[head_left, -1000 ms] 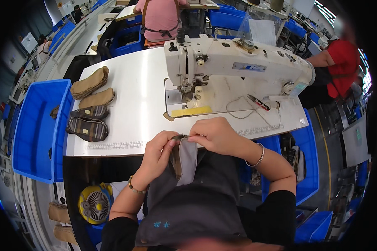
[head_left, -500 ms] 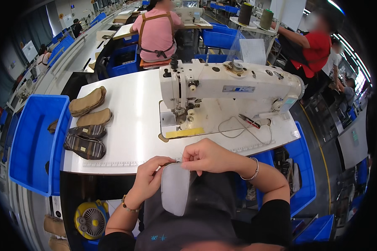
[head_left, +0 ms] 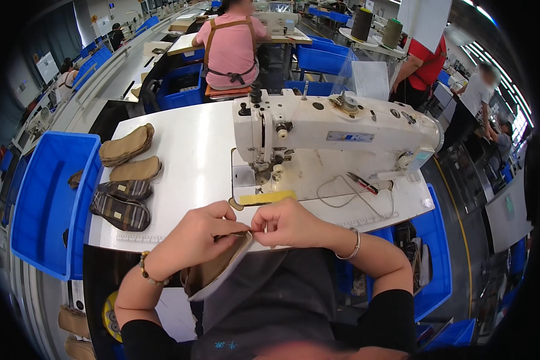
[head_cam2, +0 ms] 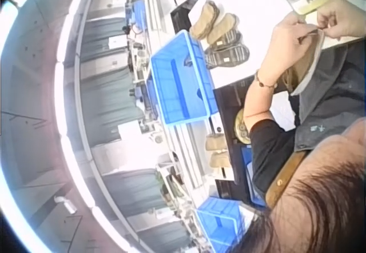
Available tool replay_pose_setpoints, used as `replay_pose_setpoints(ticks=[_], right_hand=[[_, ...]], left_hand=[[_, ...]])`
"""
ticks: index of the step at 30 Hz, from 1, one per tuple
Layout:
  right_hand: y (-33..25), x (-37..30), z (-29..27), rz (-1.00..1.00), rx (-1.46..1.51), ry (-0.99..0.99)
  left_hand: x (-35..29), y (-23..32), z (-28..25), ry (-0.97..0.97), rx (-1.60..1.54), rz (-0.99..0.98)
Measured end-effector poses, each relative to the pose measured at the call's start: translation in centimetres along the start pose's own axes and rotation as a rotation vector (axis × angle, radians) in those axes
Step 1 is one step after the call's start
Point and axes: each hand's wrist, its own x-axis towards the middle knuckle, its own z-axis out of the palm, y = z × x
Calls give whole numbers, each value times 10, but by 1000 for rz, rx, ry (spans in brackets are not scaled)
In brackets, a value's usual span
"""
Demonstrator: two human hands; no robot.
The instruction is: Sewing leather sandal components using an industrial sewing machine.
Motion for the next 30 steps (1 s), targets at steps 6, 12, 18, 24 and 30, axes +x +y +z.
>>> replay_pose_setpoints(ticks=[6, 12, 18, 24, 30], right_hand=[[83, 52, -29, -782, -994, 506], [136, 70, -41, -736, -1253, 352], [127, 64, -42, -729, -1330, 391], [121, 57, -44, -853, -1253, 520], [121, 60, -40, -816, -1293, 453]], left_hand=[[53, -57, 17, -44, 755, 262], [67, -136, 52, 94, 603, 351], [68, -135, 49, 99, 661, 350], [74, -110, 28, 121, 571, 186], [66, -113, 37, 86, 786, 300]])
